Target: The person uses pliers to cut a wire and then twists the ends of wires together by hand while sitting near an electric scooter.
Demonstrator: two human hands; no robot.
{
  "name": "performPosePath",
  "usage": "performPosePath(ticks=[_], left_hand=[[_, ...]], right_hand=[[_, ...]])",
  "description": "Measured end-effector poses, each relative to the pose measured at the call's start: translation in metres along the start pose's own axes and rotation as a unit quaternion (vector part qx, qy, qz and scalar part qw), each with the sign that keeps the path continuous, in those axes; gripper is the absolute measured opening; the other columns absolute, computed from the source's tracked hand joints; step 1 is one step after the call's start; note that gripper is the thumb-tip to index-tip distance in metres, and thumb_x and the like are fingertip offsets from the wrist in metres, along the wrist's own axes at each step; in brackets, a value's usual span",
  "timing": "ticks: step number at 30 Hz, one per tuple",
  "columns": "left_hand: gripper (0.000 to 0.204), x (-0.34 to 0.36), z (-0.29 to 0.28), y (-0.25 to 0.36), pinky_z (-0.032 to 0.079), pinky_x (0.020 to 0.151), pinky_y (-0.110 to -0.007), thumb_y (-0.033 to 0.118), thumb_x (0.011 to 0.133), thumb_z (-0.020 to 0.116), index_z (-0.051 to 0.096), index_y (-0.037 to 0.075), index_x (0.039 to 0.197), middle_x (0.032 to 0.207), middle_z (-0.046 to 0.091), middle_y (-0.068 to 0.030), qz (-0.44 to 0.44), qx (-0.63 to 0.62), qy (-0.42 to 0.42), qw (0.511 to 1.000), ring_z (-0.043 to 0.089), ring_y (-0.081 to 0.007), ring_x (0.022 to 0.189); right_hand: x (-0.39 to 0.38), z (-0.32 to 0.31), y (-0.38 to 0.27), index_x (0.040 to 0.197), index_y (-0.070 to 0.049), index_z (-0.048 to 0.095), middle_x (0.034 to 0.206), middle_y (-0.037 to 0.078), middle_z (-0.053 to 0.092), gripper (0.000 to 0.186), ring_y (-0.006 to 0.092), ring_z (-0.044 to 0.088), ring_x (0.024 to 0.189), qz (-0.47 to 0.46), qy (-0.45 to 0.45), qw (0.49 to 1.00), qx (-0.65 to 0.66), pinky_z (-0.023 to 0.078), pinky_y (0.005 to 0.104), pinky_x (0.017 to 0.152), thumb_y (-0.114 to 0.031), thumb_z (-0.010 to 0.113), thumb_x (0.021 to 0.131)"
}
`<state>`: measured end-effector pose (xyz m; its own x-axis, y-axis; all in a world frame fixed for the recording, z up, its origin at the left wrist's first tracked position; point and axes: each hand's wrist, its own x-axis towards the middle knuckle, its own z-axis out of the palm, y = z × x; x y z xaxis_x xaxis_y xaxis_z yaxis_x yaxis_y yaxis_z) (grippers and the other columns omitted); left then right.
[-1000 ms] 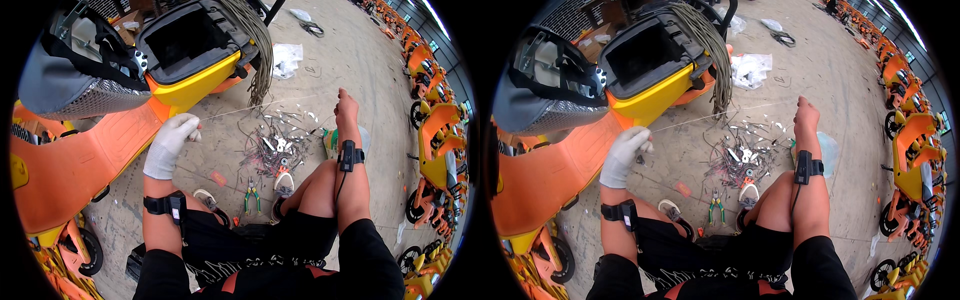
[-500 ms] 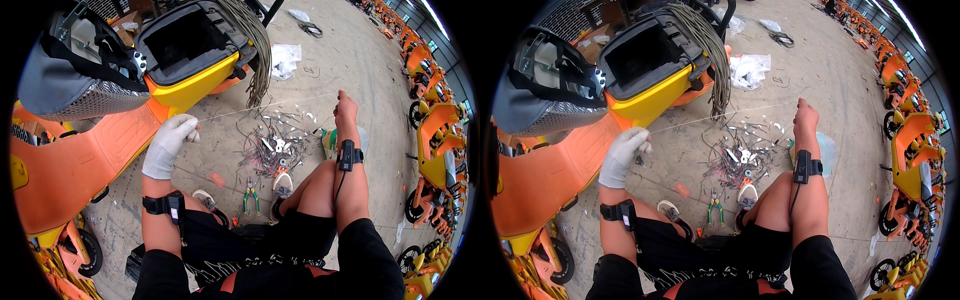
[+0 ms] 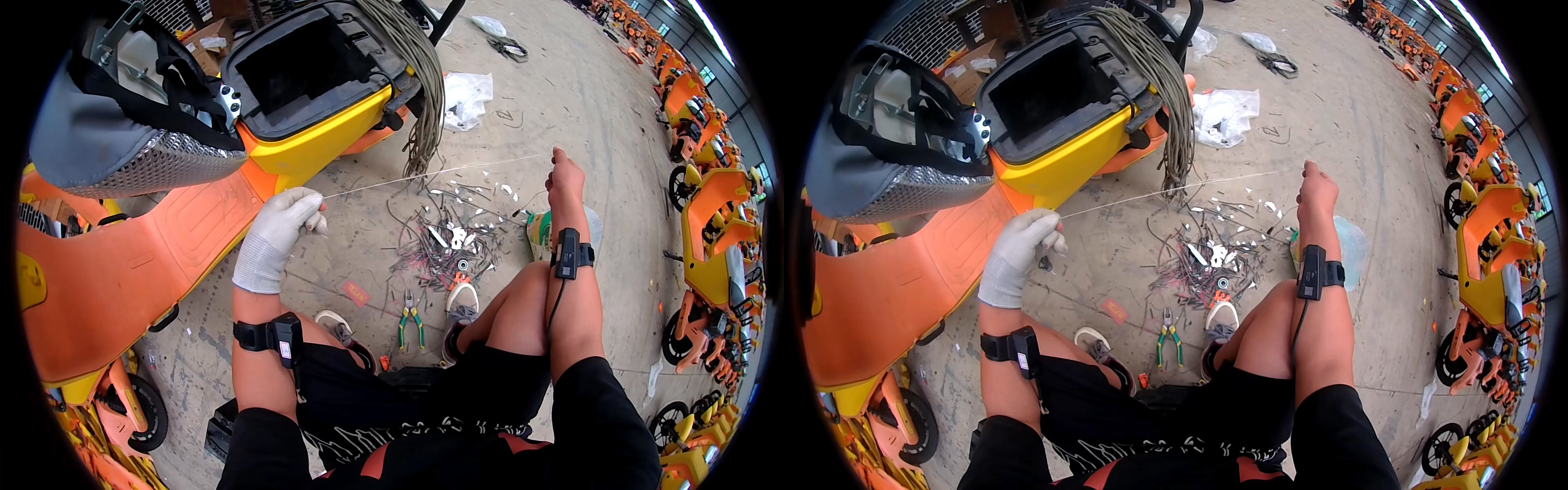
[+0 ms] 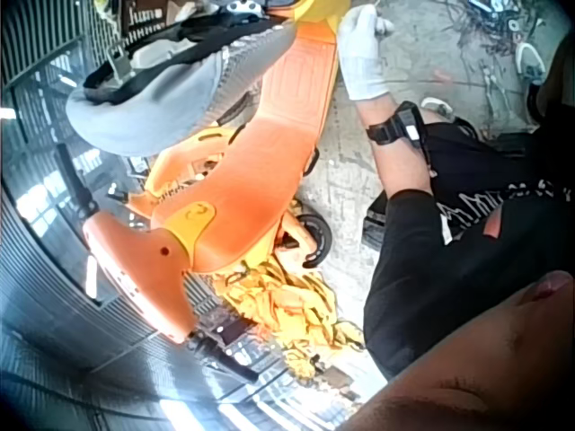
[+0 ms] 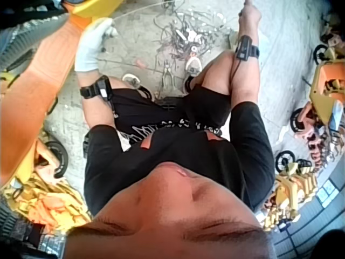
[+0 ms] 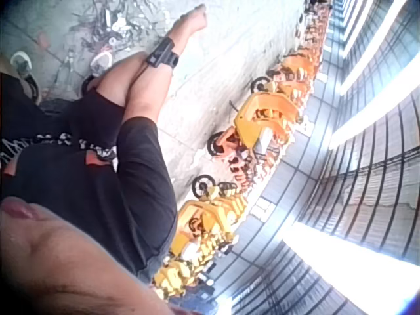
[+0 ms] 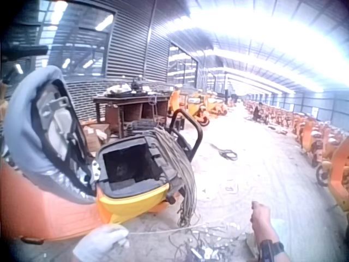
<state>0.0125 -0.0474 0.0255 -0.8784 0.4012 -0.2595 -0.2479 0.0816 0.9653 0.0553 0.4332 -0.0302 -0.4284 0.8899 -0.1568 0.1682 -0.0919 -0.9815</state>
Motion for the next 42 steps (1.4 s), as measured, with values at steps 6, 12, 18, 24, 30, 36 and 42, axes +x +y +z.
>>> performPosePath(ticks=[6,12,18,24,30,36,42], left_hand=[[0.024,0.0,-0.001,0.0,0.048,0.07,-0.026,0.02,0.098,0.055,0.059,-0.002,0.093,0.067,0.049,-0.0001,0.001,0.006,0.007,1.0,0.058,-0.0136,0.069],[0.024,0.0,-0.002,-0.001,0.048,0.069,-0.026,0.022,0.098,0.055,0.058,-0.001,0.092,0.067,0.049,0.0007,0.002,0.0,0.022,1.0,0.058,-0.0132,0.069],[0.024,0.0,-0.002,0.0,0.047,0.068,-0.025,0.022,0.098,0.055,0.059,-0.001,0.092,0.067,0.049,0.0008,0.003,0.001,0.024,1.0,0.058,-0.013,0.069],[0.024,-0.001,-0.002,0.001,0.047,0.067,-0.025,0.022,0.099,0.054,0.059,-0.001,0.093,0.067,0.049,0.0005,-0.003,-0.001,0.027,1.0,0.058,-0.0131,0.069],[0.023,0.002,-0.008,-0.003,0.045,0.065,-0.024,0.022,0.098,0.054,0.059,0.0,0.091,0.067,0.049,0.0014,0.016,0.006,0.021,1.0,0.059,-0.0125,0.068],[0.024,-0.001,-0.007,0.001,0.045,0.069,-0.026,0.02,0.097,0.053,0.06,-0.003,0.092,0.068,0.05,-0.0002,0.009,-0.004,0.03,0.999,0.058,-0.0131,0.069],[0.025,0.001,-0.008,0.0,0.047,0.071,-0.028,0.021,0.098,0.053,0.059,-0.002,0.093,0.067,0.048,0.0005,0.003,-0.008,0.035,0.999,0.057,-0.0128,0.068]], right_hand=[[-0.004,0.001,-0.002,0.099,0.006,0.065,0.08,0.008,0.062,0.036,0.0144,0.045,0.048,0.0,0.0,1.0,-0.003,0.035,0.0318,0.043,-0.028,0.068,0.089],[-0.005,0.001,-0.003,0.096,0.006,0.065,0.074,0.008,0.06,0.035,0.0147,0.044,0.048,0.003,0.0,1.0,-0.015,0.035,0.0321,0.043,-0.029,0.068,0.089],[-0.005,0.003,-0.002,0.089,0.0,0.06,0.064,0.002,0.046,0.03,0.0135,0.038,0.047,-0.003,0.002,1.0,-0.008,0.031,0.0315,0.043,-0.029,0.068,0.09],[-0.005,0.002,-0.001,0.097,0.004,0.063,0.074,0.006,0.056,0.035,0.0144,0.043,0.048,-0.002,-0.002,1.0,-0.013,0.034,0.0318,0.043,-0.029,0.068,0.089],[0.002,0.001,0.002,0.1,0.007,0.065,0.077,0.008,0.062,0.038,0.015,0.046,0.048,0.003,0.0,1.0,-0.012,0.036,0.0319,0.043,-0.03,0.069,0.089],[0.002,0.001,0.003,0.099,0.006,0.065,0.076,0.008,0.061,0.037,0.0148,0.045,0.047,0.007,-0.001,1.0,-0.001,0.035,0.0319,0.043,-0.029,0.069,0.089],[0.002,0.0,0.003,0.097,0.005,0.065,0.076,0.008,0.061,0.035,0.0146,0.044,0.047,0.006,0.003,1.0,-0.004,0.035,0.0319,0.043,-0.029,0.068,0.09]])
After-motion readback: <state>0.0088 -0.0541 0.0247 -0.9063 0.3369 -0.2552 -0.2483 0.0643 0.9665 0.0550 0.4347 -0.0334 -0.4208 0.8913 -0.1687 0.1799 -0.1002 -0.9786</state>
